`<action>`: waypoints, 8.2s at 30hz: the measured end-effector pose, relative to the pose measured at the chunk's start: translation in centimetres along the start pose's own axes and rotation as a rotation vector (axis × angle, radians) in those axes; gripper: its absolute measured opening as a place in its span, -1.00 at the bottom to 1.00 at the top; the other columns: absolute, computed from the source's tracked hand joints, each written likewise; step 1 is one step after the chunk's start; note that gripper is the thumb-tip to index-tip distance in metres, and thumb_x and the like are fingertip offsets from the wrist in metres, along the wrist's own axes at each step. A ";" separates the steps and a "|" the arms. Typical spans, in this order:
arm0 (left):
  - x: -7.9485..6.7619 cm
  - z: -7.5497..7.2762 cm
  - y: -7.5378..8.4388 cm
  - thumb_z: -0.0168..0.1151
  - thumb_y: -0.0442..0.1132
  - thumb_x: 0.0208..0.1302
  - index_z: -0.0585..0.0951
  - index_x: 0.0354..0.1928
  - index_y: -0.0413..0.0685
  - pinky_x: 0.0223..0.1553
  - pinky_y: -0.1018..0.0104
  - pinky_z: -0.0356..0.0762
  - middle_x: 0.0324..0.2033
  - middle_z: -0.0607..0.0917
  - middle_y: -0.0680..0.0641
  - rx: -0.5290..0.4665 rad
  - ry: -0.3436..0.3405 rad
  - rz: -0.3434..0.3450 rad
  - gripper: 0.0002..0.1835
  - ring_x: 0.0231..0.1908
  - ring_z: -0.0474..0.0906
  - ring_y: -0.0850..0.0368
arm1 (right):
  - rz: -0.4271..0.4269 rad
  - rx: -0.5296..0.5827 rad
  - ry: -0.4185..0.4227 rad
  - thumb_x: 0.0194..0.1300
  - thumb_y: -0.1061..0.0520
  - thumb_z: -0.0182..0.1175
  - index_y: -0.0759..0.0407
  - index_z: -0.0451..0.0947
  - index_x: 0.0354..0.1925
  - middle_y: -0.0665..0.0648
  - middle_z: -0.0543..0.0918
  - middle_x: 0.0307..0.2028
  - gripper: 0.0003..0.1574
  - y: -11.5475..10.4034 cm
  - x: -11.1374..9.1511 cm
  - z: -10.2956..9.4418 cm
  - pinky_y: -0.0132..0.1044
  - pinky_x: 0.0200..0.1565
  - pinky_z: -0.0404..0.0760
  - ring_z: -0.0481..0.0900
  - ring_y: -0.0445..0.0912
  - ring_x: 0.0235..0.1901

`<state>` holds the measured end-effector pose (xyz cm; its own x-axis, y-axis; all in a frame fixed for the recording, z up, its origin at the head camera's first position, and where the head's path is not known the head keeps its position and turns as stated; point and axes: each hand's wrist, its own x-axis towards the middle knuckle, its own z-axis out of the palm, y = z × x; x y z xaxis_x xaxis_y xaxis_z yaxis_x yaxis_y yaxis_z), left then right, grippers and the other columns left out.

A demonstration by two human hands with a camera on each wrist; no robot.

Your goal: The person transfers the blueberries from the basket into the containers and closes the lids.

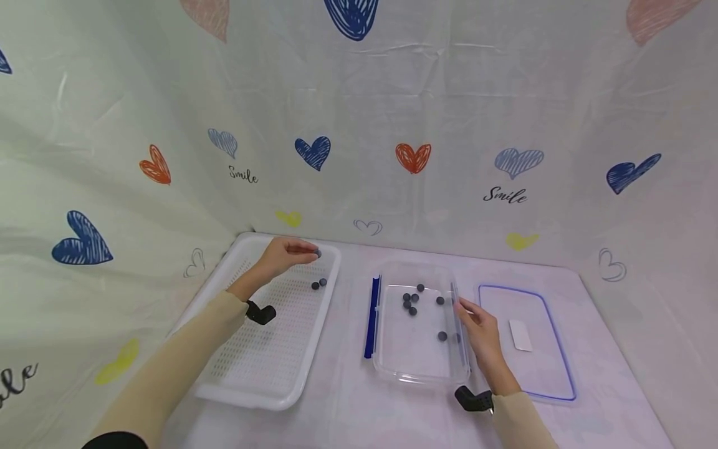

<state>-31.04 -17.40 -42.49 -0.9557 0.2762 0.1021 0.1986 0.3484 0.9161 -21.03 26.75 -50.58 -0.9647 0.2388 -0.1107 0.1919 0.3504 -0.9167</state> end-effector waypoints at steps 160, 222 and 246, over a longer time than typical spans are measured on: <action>2.8 5.4 4.4 0.40 -0.27 0.28 0.68 0.03 -0.22 0.02 0.27 0.62 -0.08 0.74 -0.06 0.005 -0.132 0.076 -0.69 -0.10 0.68 0.10 | -0.017 0.002 0.010 0.48 -0.20 0.11 0.25 0.40 0.38 0.06 0.54 0.14 -0.26 0.1 -0.2 0.0 -0.61 -0.17 0.42 0.44 -0.38 -0.18; -0.6 2.3 -6.0 0.54 -0.32 0.08 0.66 -0.04 -0.39 -0.08 0.17 0.66 -0.12 0.73 -0.27 0.219 -0.003 -0.089 -0.58 -0.14 0.70 -0.07 | -0.002 -0.031 -0.003 0.47 -0.25 0.09 0.25 0.37 0.39 0.28 0.47 0.25 -0.21 0.1 -0.2 0.0 -0.57 -0.16 0.42 0.43 -0.31 -0.15; -1.0 3.3 -8.0 0.54 -0.33 0.09 0.71 -0.14 -0.28 -0.11 0.20 0.66 -0.25 0.74 -0.13 0.271 0.000 -0.104 -0.70 -0.23 0.68 0.03 | -0.024 -0.002 0.012 0.48 -0.20 0.11 0.25 0.41 0.37 0.18 0.52 0.22 -0.27 0.5 -0.1 0.1 -0.66 -0.14 0.41 0.44 -0.49 -0.19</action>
<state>-30.94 -17.47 -51.17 -0.9739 0.2268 0.0129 0.1505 0.6015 0.7846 -20.86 26.83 -51.01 -0.9669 0.2408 -0.0843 0.1692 0.3580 -0.9182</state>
